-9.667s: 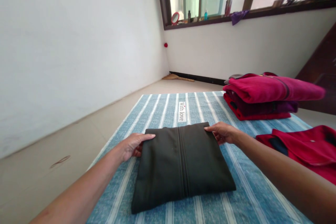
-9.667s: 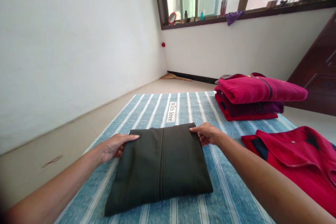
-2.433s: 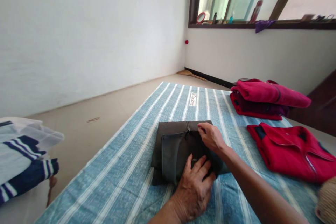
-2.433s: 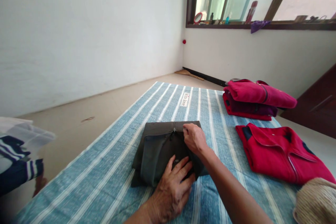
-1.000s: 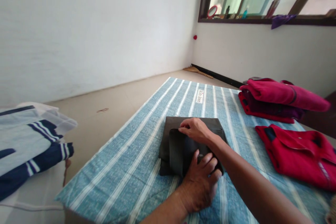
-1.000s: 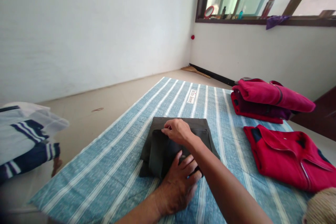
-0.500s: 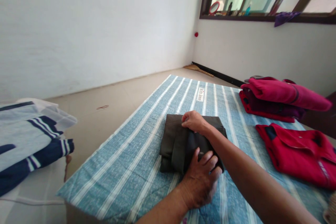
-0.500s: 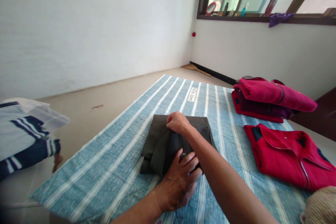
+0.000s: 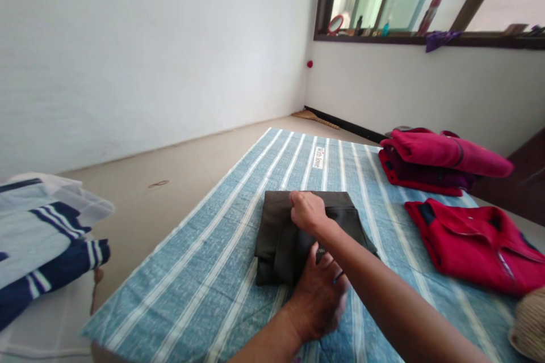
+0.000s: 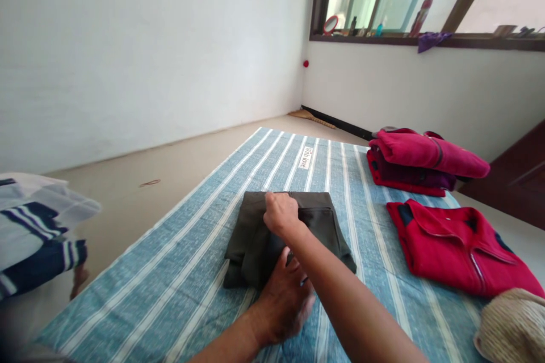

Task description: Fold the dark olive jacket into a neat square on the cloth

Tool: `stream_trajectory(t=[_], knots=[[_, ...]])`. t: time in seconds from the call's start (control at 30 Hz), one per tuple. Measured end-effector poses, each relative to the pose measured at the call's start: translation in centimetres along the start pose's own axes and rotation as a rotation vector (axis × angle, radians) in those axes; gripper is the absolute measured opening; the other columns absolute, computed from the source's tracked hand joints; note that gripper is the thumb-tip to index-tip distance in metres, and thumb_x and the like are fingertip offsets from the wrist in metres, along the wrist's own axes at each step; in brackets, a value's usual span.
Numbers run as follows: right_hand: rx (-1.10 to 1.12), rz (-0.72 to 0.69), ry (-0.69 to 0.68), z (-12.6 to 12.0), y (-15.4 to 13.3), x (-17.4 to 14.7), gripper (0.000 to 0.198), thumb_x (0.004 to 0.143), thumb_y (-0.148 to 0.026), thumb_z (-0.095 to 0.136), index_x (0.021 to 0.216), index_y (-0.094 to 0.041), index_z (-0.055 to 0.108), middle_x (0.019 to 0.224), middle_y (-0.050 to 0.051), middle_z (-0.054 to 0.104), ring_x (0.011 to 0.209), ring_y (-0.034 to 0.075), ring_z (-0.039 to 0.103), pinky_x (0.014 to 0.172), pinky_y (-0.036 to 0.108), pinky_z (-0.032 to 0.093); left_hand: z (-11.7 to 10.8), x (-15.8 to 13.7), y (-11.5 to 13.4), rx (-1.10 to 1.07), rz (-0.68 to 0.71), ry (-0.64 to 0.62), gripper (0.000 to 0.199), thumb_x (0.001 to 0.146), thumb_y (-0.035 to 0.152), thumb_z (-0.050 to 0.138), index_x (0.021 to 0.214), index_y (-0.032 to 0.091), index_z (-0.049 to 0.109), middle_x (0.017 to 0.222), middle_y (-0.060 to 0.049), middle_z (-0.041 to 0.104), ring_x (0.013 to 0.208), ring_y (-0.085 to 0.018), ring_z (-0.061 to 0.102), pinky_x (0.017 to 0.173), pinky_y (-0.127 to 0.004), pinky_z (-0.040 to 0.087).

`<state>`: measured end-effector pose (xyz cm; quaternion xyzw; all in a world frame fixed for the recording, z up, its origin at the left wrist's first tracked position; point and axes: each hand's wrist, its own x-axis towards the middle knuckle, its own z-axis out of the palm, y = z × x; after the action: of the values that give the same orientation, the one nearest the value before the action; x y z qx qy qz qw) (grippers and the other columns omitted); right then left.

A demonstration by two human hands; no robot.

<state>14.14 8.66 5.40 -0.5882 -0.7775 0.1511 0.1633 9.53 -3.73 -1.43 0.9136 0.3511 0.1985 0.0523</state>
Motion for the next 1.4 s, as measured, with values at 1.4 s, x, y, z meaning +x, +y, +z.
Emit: stream_trajectory(t=[1.4], knots=[[1.755,0.906,0.108,3.5,2.3,-15.3,0.02,0.088,-0.029,0.051,0.076,-0.013,0.048,0.058,0.007,0.063,0.037,0.014,0.057,0.031,0.021,0.044,-2.3,1.4,-1.5,-0.983,-0.566,0.295,0.035,0.088,0.033,0.044,0.115,0.02,0.062,0.12,-0.003,0.063,0.117,-0.019,0.053,0.105,-0.034,0.038]])
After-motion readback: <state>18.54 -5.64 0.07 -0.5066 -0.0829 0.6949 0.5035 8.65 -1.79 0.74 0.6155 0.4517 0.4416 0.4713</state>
